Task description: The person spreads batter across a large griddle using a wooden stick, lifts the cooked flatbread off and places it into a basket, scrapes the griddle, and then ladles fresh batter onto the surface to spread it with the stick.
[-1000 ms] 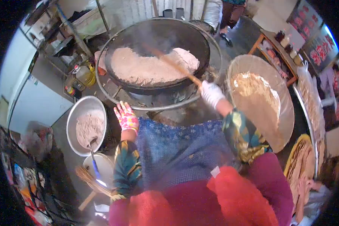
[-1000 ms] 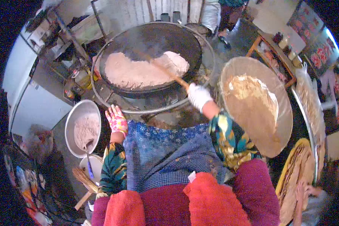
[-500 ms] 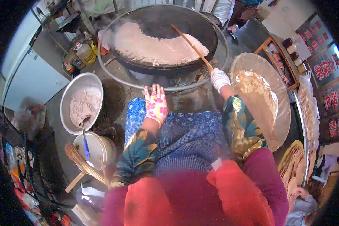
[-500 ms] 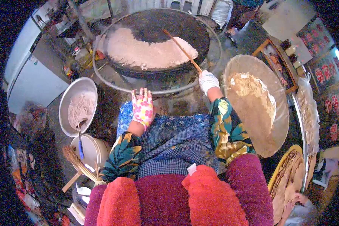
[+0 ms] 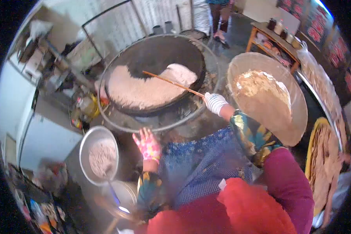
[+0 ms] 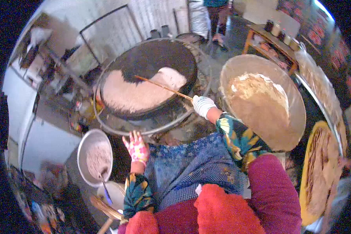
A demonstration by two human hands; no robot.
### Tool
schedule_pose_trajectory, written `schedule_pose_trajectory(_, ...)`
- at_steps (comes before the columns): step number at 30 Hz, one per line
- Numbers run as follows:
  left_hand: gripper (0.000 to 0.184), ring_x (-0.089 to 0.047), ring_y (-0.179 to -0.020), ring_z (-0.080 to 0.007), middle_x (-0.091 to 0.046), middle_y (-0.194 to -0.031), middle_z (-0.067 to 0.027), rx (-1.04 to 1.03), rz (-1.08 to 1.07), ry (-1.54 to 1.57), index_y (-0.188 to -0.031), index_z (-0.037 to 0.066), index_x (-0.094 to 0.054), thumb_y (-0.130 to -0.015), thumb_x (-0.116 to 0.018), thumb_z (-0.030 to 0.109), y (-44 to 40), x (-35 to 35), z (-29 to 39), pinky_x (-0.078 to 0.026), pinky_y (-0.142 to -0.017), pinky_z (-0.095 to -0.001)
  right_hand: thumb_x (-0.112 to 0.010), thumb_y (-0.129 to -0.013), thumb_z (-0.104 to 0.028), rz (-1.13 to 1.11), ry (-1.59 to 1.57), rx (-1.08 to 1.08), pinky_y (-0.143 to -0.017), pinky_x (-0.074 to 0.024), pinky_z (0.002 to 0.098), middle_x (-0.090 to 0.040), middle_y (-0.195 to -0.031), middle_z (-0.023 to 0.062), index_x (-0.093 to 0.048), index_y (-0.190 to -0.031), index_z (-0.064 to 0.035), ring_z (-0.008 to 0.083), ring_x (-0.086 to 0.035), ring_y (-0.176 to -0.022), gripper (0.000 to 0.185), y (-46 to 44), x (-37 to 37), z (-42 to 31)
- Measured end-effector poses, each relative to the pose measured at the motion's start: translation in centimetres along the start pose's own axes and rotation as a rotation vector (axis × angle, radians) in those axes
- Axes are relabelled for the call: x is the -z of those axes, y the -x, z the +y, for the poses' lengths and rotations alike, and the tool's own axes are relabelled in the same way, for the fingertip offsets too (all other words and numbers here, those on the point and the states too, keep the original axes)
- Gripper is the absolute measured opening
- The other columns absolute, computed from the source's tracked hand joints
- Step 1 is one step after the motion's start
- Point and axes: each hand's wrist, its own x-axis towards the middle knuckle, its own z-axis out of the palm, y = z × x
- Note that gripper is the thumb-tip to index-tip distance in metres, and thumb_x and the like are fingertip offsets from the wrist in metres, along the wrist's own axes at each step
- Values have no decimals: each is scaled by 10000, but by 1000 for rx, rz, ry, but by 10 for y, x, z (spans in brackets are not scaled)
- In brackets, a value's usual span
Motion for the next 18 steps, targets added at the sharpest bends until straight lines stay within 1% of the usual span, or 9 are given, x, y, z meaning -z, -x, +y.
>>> schedule_pose_trajectory(1, 538, -296, -1313, -283, -387, -1379, -135, 25, -20, -32, -1289, 17, -436, -834, -461, 303, 0, -3, -7, -25, -1086, -550, -408, -865, -201, -19, -17, -51, -708, -485, 471, -637, -864, 225, -582, -915, 0, 369, -628, -801, 270, -6, -6, 7)
schedule_pose_trajectory(3, 600, -292, -1319, -266, -385, -1384, -123, 54, -90, -65, -1310, 28, -413, -798, -513, 325, 1, -5, -11, -21, -1087, -549, -428, -847, -187, 51, -92, -112, -696, -491, 459, -642, -863, 218, -611, -903, 0, 365, -632, -788, 267, -12, 3, 12)
schedule_pose_trajectory(5, 609, -289, -1322, -254, -381, -1391, -101, 51, -109, -96, -1311, 49, -423, -782, -534, 330, 1, -6, -20, -20, -1084, -559, -423, -860, -226, 82, -105, -56, -681, -497, 455, -641, -837, 220, -626, -894, -8, 358, -636, -764, 300, -25, -8, 13)
schedule_pose_trajectory(7, 577, -313, -1307, -267, -403, -1373, -106, 62, -67, -83, -1280, 48, -451, -769, -516, 306, -2, -15, -31, -51, -1066, -591, -404, -872, -247, 44, -181, -24, -687, -499, 451, -641, -829, 220, -627, -896, -15, 354, -637, -772, 323, 4, 16, -12)
schedule_pose_trajectory(9, 595, -308, -1309, -269, -357, -1407, -92, 98, -101, -117, -1307, 54, -422, -775, -505, 307, -4, -20, -43, -59, -1058, -603, -398, -882, -275, -40, -76, 133, -679, -502, 447, -644, -811, 212, -627, -887, -20, 349, -641, -762, 343, 25, 3, -19)
schedule_pose_trajectory(10, 593, -296, -1316, -268, -347, -1414, -88, 106, -86, -105, -1308, 59, -427, -777, -507, 310, -3, -23, -47, -50, -1066, -592, -398, -887, -286, -40, -47, 63, -668, -506, 442, -649, -793, 201, -626, -869, -17, 347, -644, -741, 353, 15, -20, -5)
schedule_pose_trajectory(13, 582, -269, -1328, -280, -294, -1444, -71, 147, -96, -83, -1329, 112, -416, -776, -495, 277, -3, -23, -60, -58, -1064, -596, -449, -860, -244, 137, -106, -76, -634, -505, 439, -654, -800, 181, -631, -872, -22, 333, -643, -718, 287, -13, -20, 22)
schedule_pose_trajectory(16, 590, -242, -1338, -299, -301, -1441, -73, 195, -116, -54, -1333, 150, -413, -762, -510, 256, 0, 2, -57, -63, -1064, -593, -449, -857, -248, 109, -139, 33, -612, -498, 448, -646, -766, 178, -628, -885, -31, 336, -635, -684, 283, -2, 2, -4)
schedule_pose_trajectory(18, 589, -244, -1339, -289, -330, -1424, -78, 82, -50, -24, -1326, 129, -415, -776, -522, 307, 2, 6, -35, -41, -1065, -595, -431, -864, -272, 46, -71, 124, -639, -496, 448, -646, -803, 185, -626, -934, -35, 341, -636, -711, 315, 9, -7, -16)
